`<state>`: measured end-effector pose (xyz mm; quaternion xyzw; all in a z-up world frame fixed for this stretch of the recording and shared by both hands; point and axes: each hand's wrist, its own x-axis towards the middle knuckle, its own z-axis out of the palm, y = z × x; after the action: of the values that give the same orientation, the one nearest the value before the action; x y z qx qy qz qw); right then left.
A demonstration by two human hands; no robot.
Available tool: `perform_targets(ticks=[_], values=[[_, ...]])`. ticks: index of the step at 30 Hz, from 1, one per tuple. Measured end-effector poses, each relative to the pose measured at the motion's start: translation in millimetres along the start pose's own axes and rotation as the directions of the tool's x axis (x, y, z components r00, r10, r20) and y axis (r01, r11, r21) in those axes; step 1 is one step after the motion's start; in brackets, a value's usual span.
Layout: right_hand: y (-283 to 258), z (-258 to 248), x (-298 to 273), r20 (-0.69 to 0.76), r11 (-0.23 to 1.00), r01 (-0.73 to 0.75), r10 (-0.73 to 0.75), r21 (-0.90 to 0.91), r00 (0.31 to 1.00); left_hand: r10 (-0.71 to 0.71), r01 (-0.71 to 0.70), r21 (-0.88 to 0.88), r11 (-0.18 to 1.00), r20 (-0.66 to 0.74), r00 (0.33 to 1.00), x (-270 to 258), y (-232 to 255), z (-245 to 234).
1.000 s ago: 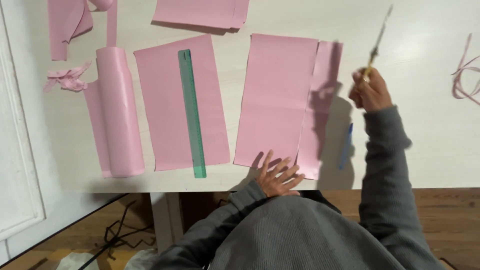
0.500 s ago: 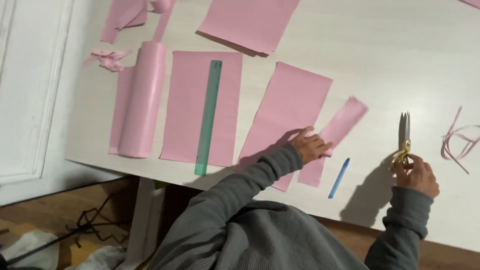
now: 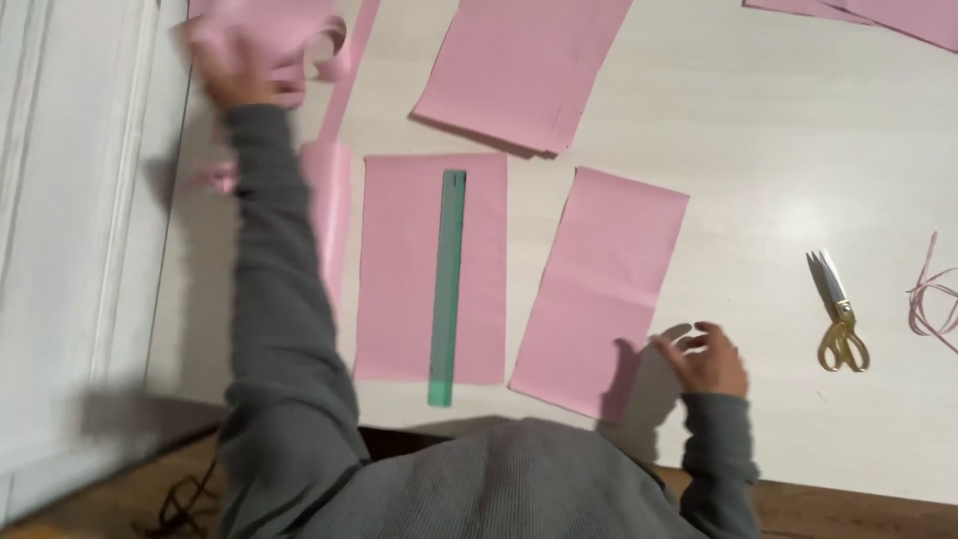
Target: Measuring, marking, and cutting pink leather material using tools on a workshop table.
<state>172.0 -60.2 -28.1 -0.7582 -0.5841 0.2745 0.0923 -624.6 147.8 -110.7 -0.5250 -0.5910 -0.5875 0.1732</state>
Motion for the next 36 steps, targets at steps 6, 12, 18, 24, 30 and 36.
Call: perform_targets(ticks=[6,12,18,24,30,36], values=[[-77,40,-5,-0.044,0.902,-0.080,0.068,-0.425,0.997,-0.720,0.723,-0.157,0.673,0.083,0.689,83,10,-30],[-43,41,16,-0.109,0.920,-0.141,0.108,-0.365,0.988,-0.159,0.070,0.315,0.946,0.266,0.951,4,46,-40],[23,57,36,-0.005,0.977,-0.206,0.206,-0.056,0.979,-0.117,0.068,0.102,0.992,0.624,0.773,-50,161,-4],[-5,23,43,-0.035,0.914,0.122,-0.118,0.386,0.992,-0.080,0.124,-0.005,0.992,0.739,0.669,-70,187,74],[-49,-19,49,-0.044,0.639,0.106,-0.112,0.762,0.993,-0.178,0.074,0.166,0.983,0.797,0.578,-117,126,181],[-33,2,56,0.116,0.654,-0.101,0.021,0.749,0.993,-0.051,0.049,0.026,0.998,0.768,0.638,-83,187,149]])
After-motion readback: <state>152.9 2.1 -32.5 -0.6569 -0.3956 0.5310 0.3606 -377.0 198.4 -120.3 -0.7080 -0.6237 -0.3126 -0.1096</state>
